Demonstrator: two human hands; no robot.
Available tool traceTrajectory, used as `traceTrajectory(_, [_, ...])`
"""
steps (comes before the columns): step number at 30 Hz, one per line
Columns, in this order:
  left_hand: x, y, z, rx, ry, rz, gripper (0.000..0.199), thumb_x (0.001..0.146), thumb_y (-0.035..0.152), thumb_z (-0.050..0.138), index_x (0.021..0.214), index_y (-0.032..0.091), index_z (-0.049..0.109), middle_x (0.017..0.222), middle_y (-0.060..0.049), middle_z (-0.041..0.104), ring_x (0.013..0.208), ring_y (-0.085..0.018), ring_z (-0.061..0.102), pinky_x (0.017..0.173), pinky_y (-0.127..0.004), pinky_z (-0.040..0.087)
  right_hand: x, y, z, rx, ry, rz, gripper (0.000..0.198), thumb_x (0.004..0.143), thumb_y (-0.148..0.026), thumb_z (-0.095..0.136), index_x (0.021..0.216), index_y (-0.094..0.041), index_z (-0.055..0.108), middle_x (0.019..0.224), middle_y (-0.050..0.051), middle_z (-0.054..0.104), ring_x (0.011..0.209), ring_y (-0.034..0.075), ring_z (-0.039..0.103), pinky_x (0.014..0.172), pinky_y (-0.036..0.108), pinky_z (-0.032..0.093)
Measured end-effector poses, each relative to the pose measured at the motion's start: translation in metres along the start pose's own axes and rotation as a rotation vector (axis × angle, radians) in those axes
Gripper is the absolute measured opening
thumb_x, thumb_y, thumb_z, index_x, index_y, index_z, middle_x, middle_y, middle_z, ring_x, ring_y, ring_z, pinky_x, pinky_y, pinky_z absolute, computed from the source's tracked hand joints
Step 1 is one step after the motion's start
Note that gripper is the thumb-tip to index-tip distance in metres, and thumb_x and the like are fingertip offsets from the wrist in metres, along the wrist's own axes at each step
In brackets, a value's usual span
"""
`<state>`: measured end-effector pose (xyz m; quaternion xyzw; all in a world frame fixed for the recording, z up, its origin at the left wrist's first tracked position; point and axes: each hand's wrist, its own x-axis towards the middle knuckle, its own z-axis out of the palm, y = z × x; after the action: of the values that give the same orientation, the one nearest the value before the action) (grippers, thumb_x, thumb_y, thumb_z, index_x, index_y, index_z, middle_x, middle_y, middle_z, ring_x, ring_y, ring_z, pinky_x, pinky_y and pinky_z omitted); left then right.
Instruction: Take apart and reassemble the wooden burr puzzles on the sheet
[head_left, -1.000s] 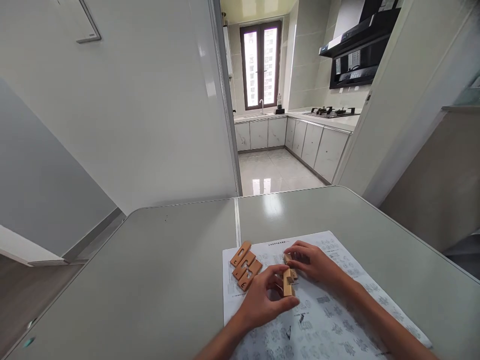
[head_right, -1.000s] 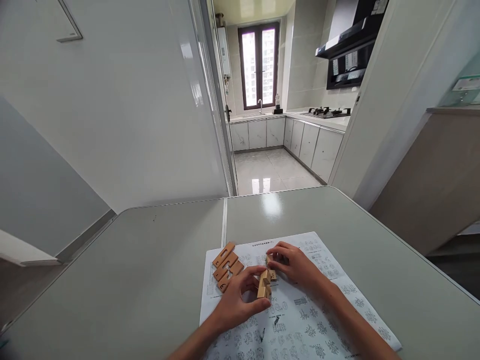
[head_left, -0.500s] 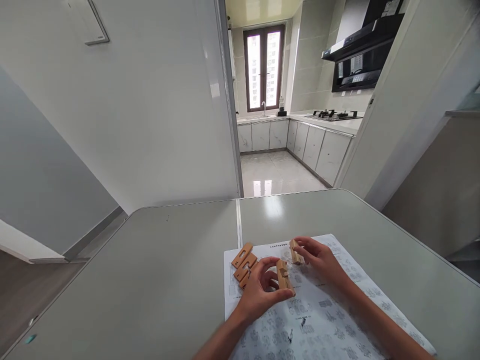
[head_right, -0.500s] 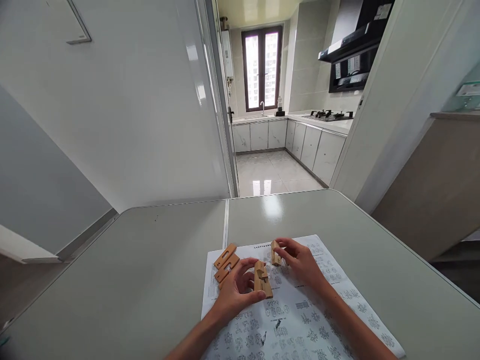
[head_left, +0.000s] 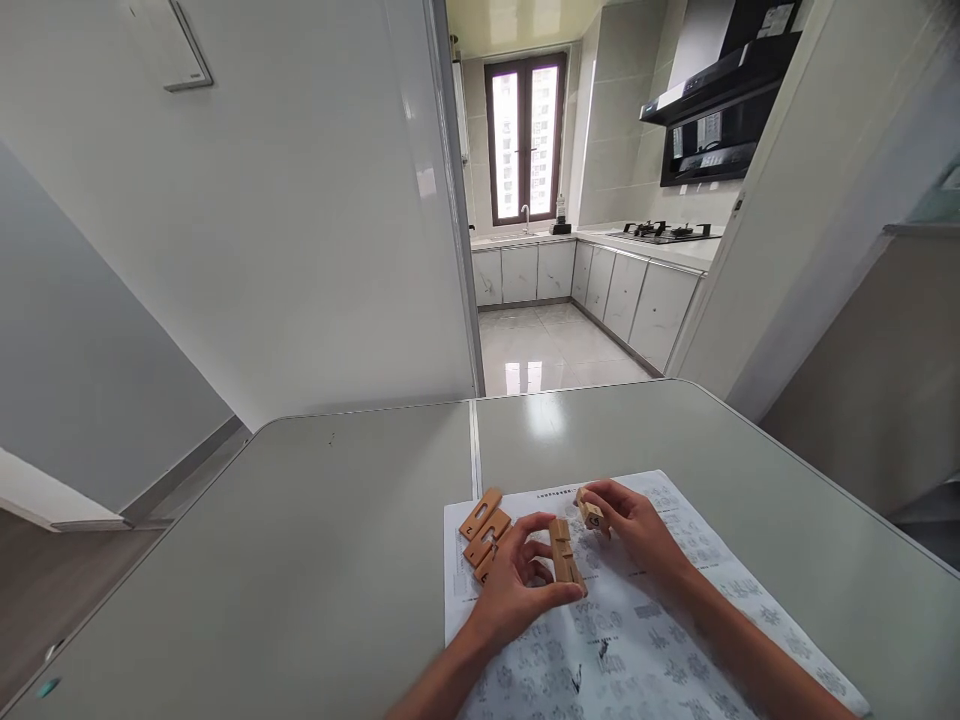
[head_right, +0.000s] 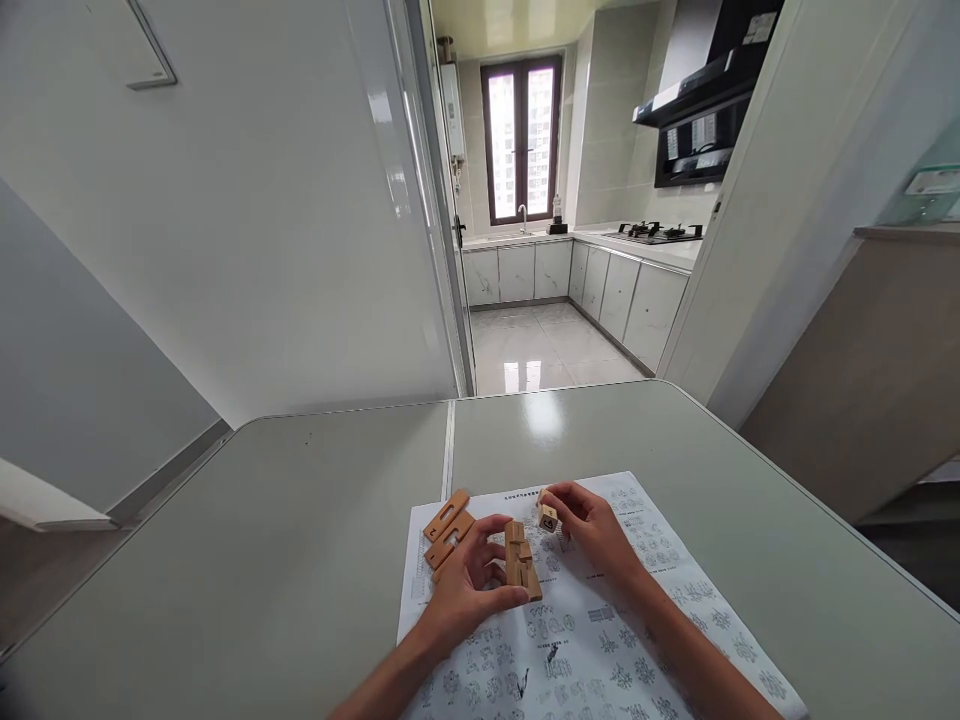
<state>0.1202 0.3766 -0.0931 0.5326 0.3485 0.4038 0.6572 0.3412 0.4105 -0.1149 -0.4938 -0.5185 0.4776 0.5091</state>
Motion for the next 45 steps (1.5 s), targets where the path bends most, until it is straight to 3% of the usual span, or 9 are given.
traceTrajectory(4, [0.001,-0.003,-0.001,-0.026,-0.020,-0.007,0.081,0.063,0.030,0.097,0.132,0.026,0.055,0.120,-0.009,0.068,0.089,-0.018,0.066,0.080,-0.032,0.051,-0.003,-0.008,0.002,0.052,-0.076,0.046,0.049,0.084,-0.067,0.072,0.086,-0.018,0.066,0.086,0.007,0.068,0.066,0.016,0.055,0.056,0.029,0.048])
traceTrajectory(12, [0.001,0.004,0.005,-0.049,-0.024,-0.046,0.077,0.069,0.032,0.093,0.133,0.025,0.051,0.121,-0.011,0.071,0.081,-0.017,0.069,0.081,-0.035,0.054,-0.004,-0.004,0.001,0.083,-0.148,0.073,0.044,0.087,-0.060,0.073,0.079,-0.021,0.055,0.064,-0.004,0.053,0.052,0.011,0.043,0.049,0.025,0.037])
traceTrajectory(15, [0.001,0.004,0.006,-0.033,-0.029,-0.045,0.078,0.069,0.032,0.093,0.134,0.024,0.050,0.122,-0.012,0.071,0.080,-0.016,0.069,0.080,-0.035,0.054,-0.005,-0.005,0.002,0.072,-0.178,0.050,0.045,0.087,-0.059,0.074,0.078,-0.022,0.051,0.071,-0.003,0.059,0.049,0.009,0.041,0.044,0.023,0.031])
traceTrajectory(19, [0.000,0.003,0.006,0.002,-0.018,-0.054,0.077,0.068,0.033,0.094,0.133,0.025,0.052,0.122,-0.011,0.070,0.080,-0.017,0.069,0.078,-0.034,0.054,-0.007,-0.006,0.005,0.090,-0.225,0.036,0.047,0.085,-0.060,0.075,0.078,-0.023,0.047,0.078,0.000,0.066,0.048,0.009,0.045,0.043,0.023,0.032])
traceTrajectory(25, [-0.001,0.003,0.007,0.012,0.003,-0.058,0.075,0.068,0.034,0.094,0.131,0.024,0.053,0.116,-0.009,0.071,0.079,-0.017,0.070,0.077,-0.035,0.057,-0.008,-0.007,0.004,0.059,-0.269,0.050,0.047,0.089,-0.068,0.064,0.098,-0.022,0.060,0.055,-0.009,0.046,0.044,0.009,0.036,0.044,0.023,0.028])
traceTrajectory(30, [0.000,0.001,0.008,0.007,0.011,-0.061,0.075,0.068,0.034,0.094,0.129,0.023,0.052,0.116,-0.010,0.071,0.078,-0.018,0.071,0.076,-0.035,0.058,-0.008,-0.009,0.003,0.074,-0.329,0.090,0.053,0.088,-0.072,0.061,0.093,-0.019,0.066,0.052,-0.009,0.037,0.041,0.008,0.030,0.042,0.023,0.020])
traceTrajectory(35, [0.000,-0.003,0.007,-0.005,0.018,-0.045,0.070,0.071,0.035,0.091,0.126,0.023,0.050,0.111,-0.007,0.071,0.070,-0.015,0.070,0.068,-0.030,0.055,-0.009,-0.007,0.002,0.131,-0.406,0.105,0.052,0.093,-0.070,0.057,0.105,-0.020,0.066,0.053,-0.010,0.035,0.045,0.009,0.028,0.046,0.023,0.020])
traceTrajectory(39, [-0.001,-0.002,0.007,0.024,0.025,-0.049,0.069,0.072,0.037,0.091,0.124,0.022,0.048,0.099,-0.003,0.070,0.064,-0.012,0.066,0.060,-0.026,0.051,-0.009,-0.003,0.002,0.159,-0.379,0.119,0.046,0.092,-0.068,0.061,0.096,-0.022,0.062,0.057,-0.010,0.036,0.043,0.007,0.027,0.045,0.023,0.020])
traceTrajectory(45, [-0.002,0.001,0.009,0.027,0.036,-0.051,0.070,0.070,0.037,0.091,0.123,0.023,0.047,0.102,-0.005,0.070,0.063,-0.012,0.065,0.059,-0.026,0.051,-0.009,-0.002,0.005,0.165,-0.416,0.109,0.048,0.093,-0.070,0.057,0.095,-0.021,0.061,0.058,-0.008,0.040,0.046,0.009,0.031,0.047,0.025,0.021])
